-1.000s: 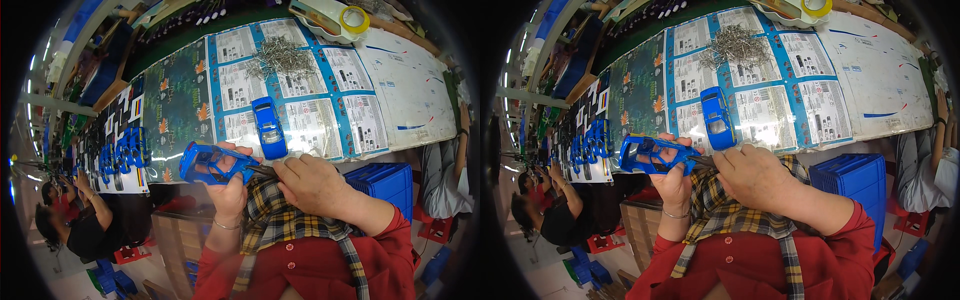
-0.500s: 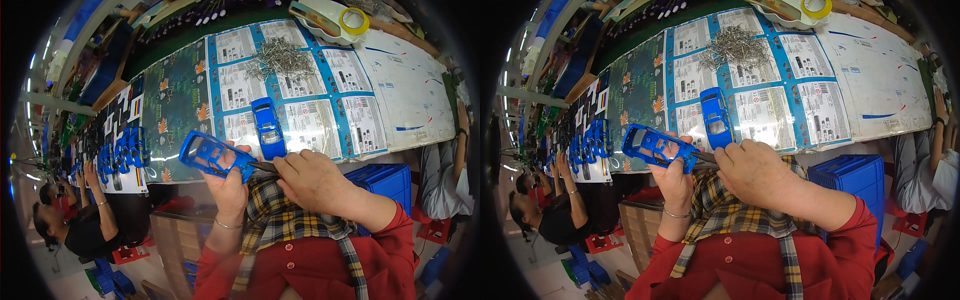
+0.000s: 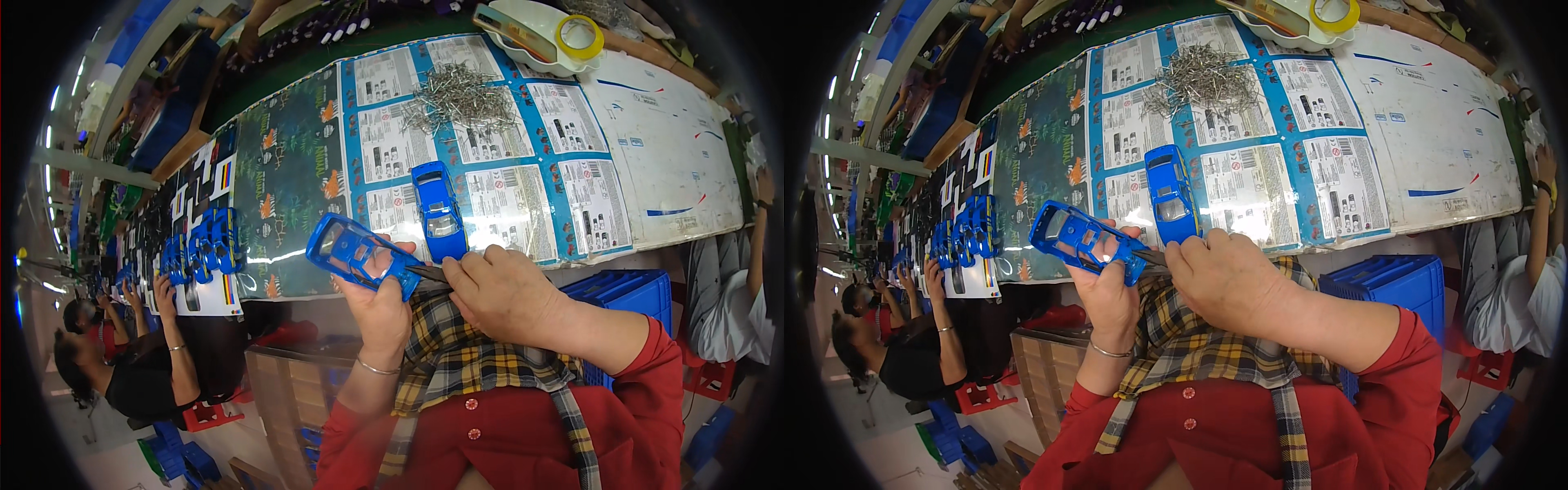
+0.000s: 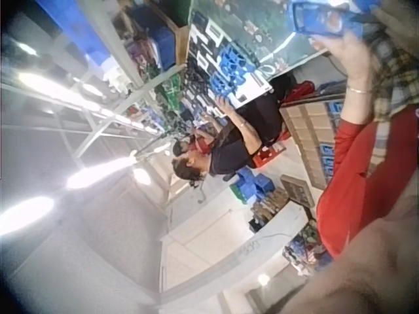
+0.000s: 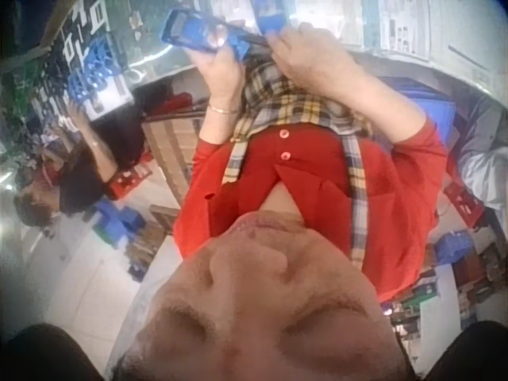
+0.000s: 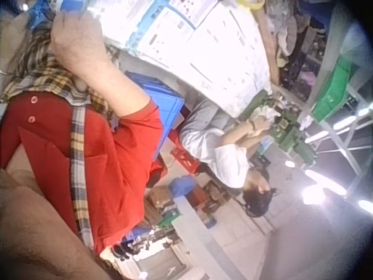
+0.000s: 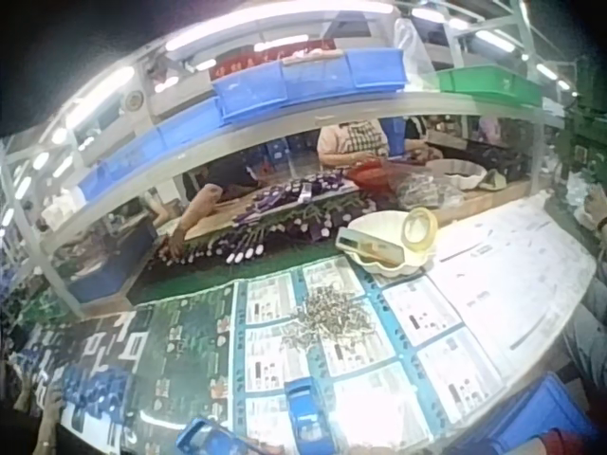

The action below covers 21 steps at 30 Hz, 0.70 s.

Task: The person trims excess plastic from toy car bodies using pliers and arranges the car bodies on the table.

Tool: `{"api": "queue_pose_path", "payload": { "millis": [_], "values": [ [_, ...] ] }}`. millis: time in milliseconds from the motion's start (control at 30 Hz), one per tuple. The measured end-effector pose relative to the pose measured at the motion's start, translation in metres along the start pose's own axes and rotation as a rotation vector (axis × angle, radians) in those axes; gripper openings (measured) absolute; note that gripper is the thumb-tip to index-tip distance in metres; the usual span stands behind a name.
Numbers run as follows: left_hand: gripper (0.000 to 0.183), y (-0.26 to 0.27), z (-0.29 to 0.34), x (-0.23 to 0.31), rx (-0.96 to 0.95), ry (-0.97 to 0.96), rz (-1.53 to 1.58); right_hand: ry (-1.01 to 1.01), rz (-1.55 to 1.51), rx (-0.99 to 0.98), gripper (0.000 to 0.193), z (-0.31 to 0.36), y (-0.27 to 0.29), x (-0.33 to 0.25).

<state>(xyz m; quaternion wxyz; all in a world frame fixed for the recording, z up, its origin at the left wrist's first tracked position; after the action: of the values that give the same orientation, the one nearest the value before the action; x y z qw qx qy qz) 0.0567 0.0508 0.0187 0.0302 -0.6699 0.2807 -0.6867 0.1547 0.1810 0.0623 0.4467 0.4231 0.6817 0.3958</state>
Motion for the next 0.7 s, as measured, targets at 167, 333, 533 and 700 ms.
{"api": "queue_pose_path", "payload": {
  "millis": [167,333,533,700],
  "values": [
    [0.048,0.000,0.000,-0.005,-0.034,-0.012,-0.107,0.084,0.165,-0.023,0.040,0.000,0.005,-0.002],
    [0.051,-0.005,0.001,-0.004,-0.085,-0.056,-0.224,0.152,0.283,-0.079,0.042,-0.006,0.012,-0.006],
    [0.051,-0.007,0.000,-0.004,-0.086,-0.063,-0.274,0.116,0.151,-0.090,0.024,-0.010,0.013,-0.002],
    [0.052,0.003,-0.005,-0.004,-0.047,-0.048,-0.262,0.055,0.047,-0.117,0.041,-0.014,0.010,0.000]
  ]
}}
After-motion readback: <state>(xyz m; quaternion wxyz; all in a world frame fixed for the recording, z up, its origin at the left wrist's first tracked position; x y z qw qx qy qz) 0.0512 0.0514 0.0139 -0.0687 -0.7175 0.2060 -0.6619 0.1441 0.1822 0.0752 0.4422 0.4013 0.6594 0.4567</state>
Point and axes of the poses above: each hand's wrist, its own z-axis away from the middle knuckle, its own y-axis out of the back of the hand, x = y × z, the point moved 4 cm from there along -z, towards the middle knuckle
